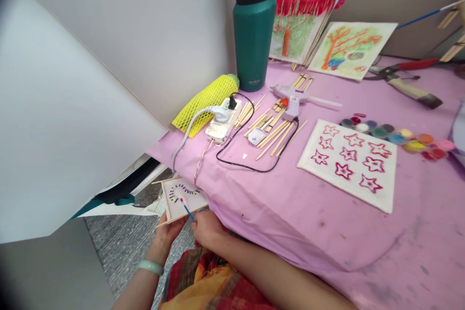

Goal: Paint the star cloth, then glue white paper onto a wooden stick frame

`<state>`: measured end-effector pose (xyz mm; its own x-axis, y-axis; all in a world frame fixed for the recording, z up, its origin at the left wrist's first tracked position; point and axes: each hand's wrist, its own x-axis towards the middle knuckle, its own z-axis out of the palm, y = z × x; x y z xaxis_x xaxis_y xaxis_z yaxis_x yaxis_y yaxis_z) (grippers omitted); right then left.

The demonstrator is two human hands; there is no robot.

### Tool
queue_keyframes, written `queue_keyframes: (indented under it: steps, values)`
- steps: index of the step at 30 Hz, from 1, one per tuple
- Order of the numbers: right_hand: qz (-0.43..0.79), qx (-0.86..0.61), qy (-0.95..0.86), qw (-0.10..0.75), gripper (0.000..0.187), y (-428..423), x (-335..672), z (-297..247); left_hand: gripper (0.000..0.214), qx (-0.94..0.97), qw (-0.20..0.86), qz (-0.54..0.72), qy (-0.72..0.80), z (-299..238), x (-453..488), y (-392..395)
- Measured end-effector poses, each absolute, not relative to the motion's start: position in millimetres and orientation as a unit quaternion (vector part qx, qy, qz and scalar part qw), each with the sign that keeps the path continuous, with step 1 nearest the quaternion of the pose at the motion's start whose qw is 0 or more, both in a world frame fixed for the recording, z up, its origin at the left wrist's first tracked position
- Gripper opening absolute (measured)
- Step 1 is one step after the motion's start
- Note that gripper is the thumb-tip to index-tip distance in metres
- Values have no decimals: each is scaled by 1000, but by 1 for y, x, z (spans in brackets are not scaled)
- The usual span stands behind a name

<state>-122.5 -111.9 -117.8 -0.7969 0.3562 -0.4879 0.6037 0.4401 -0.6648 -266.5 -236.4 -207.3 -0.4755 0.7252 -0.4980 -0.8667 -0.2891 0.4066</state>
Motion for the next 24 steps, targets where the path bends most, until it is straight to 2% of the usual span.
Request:
queue_keyframes:
  steps: [3,10,19,24]
  values:
    - [-441,297,834,146,23,-112,-124,-117,41,-116,489,783,366,-189,-264,-237]
    - [-468,288,821,155,22,-112,-123,-119,38,-159,471,737,459,-176,-274,-228]
    - [-623,306,688,212,25,-108,-129,-125,32,-157,453,739,473,-168,-273,-229]
    - [-696,308,608,227,25,-99,-131,-121,35,-158,457,741,465,-171,-274,-234]
